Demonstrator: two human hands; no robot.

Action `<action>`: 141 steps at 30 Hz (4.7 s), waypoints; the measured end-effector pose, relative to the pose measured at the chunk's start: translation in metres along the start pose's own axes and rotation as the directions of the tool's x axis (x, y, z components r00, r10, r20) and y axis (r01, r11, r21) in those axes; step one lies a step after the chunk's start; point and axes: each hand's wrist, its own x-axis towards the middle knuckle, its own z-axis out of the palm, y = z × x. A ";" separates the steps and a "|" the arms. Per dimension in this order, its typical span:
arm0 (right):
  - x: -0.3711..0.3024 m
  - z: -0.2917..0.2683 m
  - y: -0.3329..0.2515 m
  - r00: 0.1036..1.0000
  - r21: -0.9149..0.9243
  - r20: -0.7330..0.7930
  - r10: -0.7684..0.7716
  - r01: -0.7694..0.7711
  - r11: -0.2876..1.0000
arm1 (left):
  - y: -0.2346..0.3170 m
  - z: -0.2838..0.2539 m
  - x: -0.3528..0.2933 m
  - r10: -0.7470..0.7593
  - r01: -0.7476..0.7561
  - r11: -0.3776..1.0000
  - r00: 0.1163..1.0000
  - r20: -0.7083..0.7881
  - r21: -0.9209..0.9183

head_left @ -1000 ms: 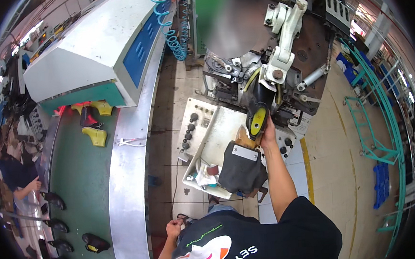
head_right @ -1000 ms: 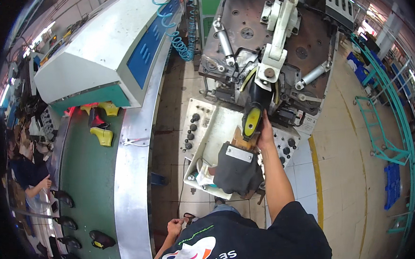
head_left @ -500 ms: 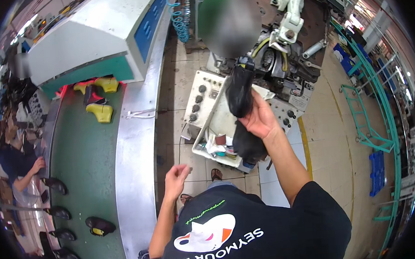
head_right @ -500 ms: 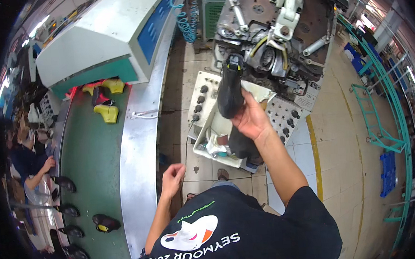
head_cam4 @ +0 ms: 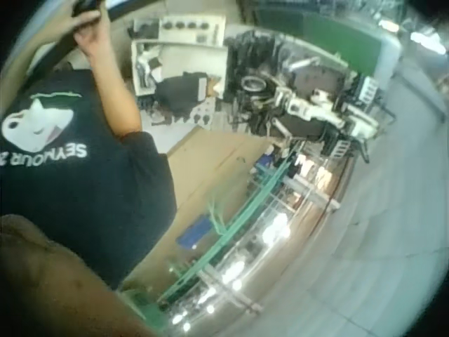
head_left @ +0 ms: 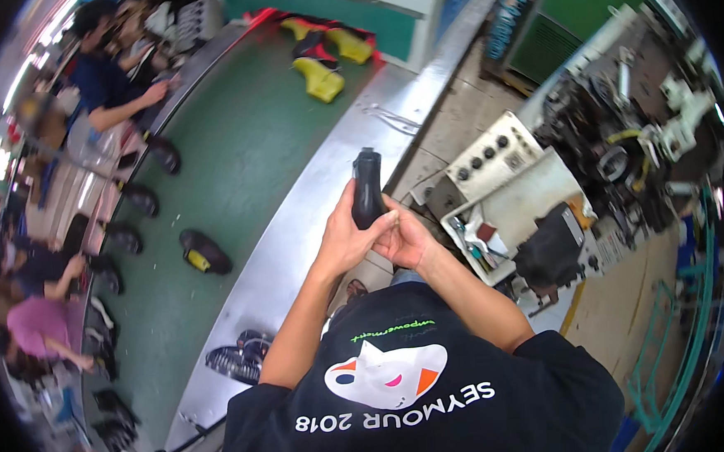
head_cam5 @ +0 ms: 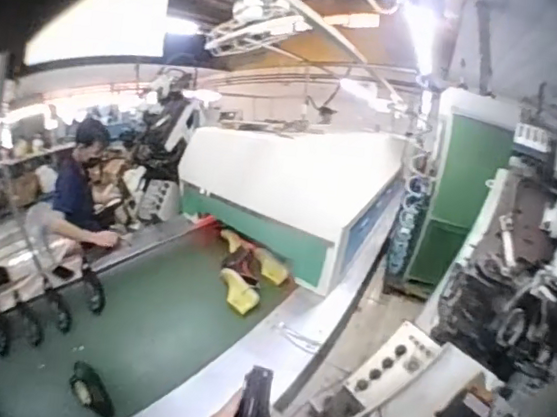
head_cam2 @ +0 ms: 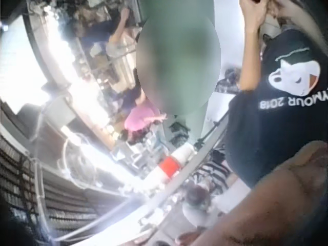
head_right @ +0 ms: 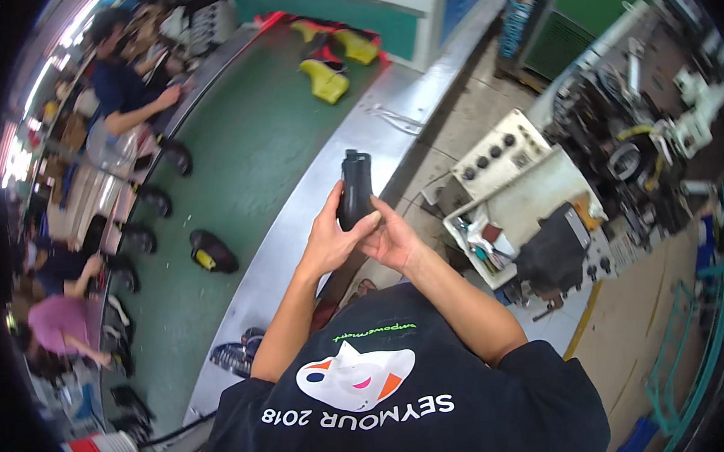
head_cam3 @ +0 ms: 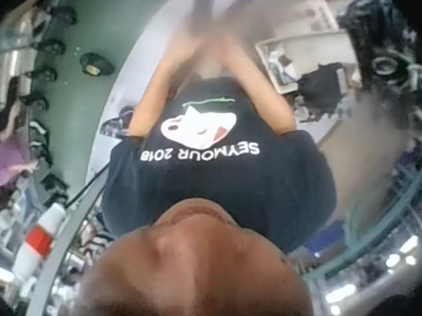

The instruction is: The person fits shoe uppers onto shoe lasts by hand, inserts each lasted shoe into a machine to shape it, and removes it from the machine.

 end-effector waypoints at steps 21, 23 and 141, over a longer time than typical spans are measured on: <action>0.167 0.054 0.075 0.877 -0.890 0.141 -0.459 0.315 0.330 | -0.108 -0.092 -0.016 -0.575 0.439 0.794 0.766 -0.287 -0.420; 0.177 0.076 0.094 0.929 -0.943 0.024 -0.370 0.144 0.300 | -0.109 -0.088 -0.020 -0.589 0.466 0.795 0.746 -0.311 -0.388; 0.119 0.088 0.031 0.550 -0.600 0.798 -0.248 0.678 -0.425 | -0.060 -0.118 -0.016 0.159 0.019 0.711 0.969 -0.188 0.702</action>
